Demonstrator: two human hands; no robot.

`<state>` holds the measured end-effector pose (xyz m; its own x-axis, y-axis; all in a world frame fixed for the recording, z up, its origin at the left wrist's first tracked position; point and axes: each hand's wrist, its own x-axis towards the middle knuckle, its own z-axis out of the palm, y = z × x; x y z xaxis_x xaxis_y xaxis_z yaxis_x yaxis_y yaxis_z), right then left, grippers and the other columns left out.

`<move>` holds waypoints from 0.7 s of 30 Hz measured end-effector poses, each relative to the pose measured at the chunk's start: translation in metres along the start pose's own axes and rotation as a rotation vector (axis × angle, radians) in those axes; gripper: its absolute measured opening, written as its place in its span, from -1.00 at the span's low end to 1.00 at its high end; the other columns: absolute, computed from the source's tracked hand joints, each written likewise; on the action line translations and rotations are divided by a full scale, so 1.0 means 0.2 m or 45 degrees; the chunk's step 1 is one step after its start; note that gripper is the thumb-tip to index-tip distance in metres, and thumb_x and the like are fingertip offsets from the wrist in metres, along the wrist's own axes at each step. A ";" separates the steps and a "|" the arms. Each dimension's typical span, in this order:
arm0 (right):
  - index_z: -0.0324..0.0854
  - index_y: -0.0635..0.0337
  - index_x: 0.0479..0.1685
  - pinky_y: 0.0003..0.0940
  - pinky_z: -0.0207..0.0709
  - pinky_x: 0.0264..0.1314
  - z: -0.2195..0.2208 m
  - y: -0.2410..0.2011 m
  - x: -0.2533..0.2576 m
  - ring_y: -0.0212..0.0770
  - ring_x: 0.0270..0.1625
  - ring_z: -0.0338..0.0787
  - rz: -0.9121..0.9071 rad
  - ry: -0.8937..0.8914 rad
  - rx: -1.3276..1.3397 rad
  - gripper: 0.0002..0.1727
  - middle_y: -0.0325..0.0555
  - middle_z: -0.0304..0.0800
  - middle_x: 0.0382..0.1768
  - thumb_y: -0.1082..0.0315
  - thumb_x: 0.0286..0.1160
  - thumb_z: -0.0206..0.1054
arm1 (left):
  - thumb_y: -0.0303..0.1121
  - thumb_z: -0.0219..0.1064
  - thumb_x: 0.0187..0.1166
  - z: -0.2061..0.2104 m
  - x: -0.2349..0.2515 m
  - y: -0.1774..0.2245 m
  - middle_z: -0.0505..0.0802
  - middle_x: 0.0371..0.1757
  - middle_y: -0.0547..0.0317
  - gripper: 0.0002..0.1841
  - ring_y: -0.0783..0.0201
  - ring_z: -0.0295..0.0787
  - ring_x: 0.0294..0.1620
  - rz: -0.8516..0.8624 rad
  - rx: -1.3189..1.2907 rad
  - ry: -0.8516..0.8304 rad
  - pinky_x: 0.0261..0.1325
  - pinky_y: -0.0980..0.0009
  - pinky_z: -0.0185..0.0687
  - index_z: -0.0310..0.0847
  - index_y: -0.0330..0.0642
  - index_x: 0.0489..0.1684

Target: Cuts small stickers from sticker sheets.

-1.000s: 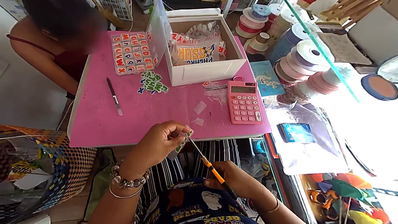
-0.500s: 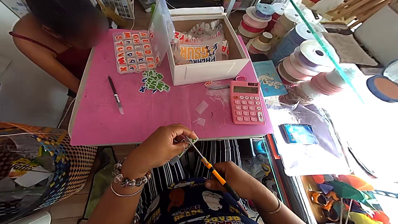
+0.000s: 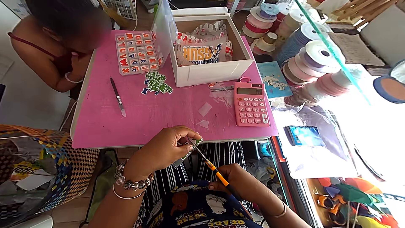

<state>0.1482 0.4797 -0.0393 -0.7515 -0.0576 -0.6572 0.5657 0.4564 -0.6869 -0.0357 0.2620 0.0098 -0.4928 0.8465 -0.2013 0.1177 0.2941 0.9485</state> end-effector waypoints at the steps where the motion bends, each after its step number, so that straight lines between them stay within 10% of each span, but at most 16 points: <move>1: 0.59 0.07 -0.57 -0.50 0.35 -0.53 0.00 0.00 0.00 -0.51 -0.64 0.49 0.019 0.005 -0.010 -0.44 -0.41 0.51 -0.71 -0.25 0.26 0.59 | -0.47 0.38 0.56 0.00 0.00 0.00 0.79 0.17 0.36 -0.73 0.64 0.72 -0.19 -0.001 0.004 0.001 -0.12 0.72 0.66 0.78 -0.05 0.18; 9: 0.61 0.07 -0.54 -0.39 0.42 -0.49 0.01 0.03 0.01 -0.44 -0.63 0.53 0.098 0.004 -0.099 -0.41 -0.37 0.54 -0.70 -0.31 0.29 0.53 | -0.60 0.34 0.59 -0.20 0.14 0.01 0.81 0.13 0.10 -0.63 0.30 0.69 -0.33 -0.033 0.537 0.458 -0.26 0.27 0.67 0.72 -0.07 0.31; 18: 0.60 0.06 -0.55 -0.42 0.40 -0.50 0.00 0.02 -0.01 -0.45 -0.64 0.52 0.075 0.023 -0.089 -0.42 -0.37 0.53 -0.70 -0.29 0.31 0.53 | -0.68 0.26 0.56 -0.47 0.36 0.03 0.69 0.44 -0.23 -0.59 -0.21 0.64 0.43 -0.187 0.881 0.549 0.46 -0.21 0.46 0.66 -0.30 0.37; 21: 0.61 0.05 -0.55 -0.46 0.40 -0.54 0.00 0.03 -0.02 -0.47 -0.65 0.52 0.069 0.044 -0.021 -0.43 -0.38 0.54 -0.71 -0.28 0.28 0.55 | -0.64 0.31 0.58 -0.44 0.30 0.03 0.71 0.34 -0.20 -0.67 -0.08 0.76 0.09 -0.191 0.724 0.661 0.19 -0.09 0.65 0.66 -0.28 0.28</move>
<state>0.1538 0.4824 -0.0405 -0.7316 -0.0020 -0.6817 0.6002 0.4723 -0.6455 -0.1406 0.2749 0.0258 -0.8620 0.5050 -0.0445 0.3720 0.6898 0.6212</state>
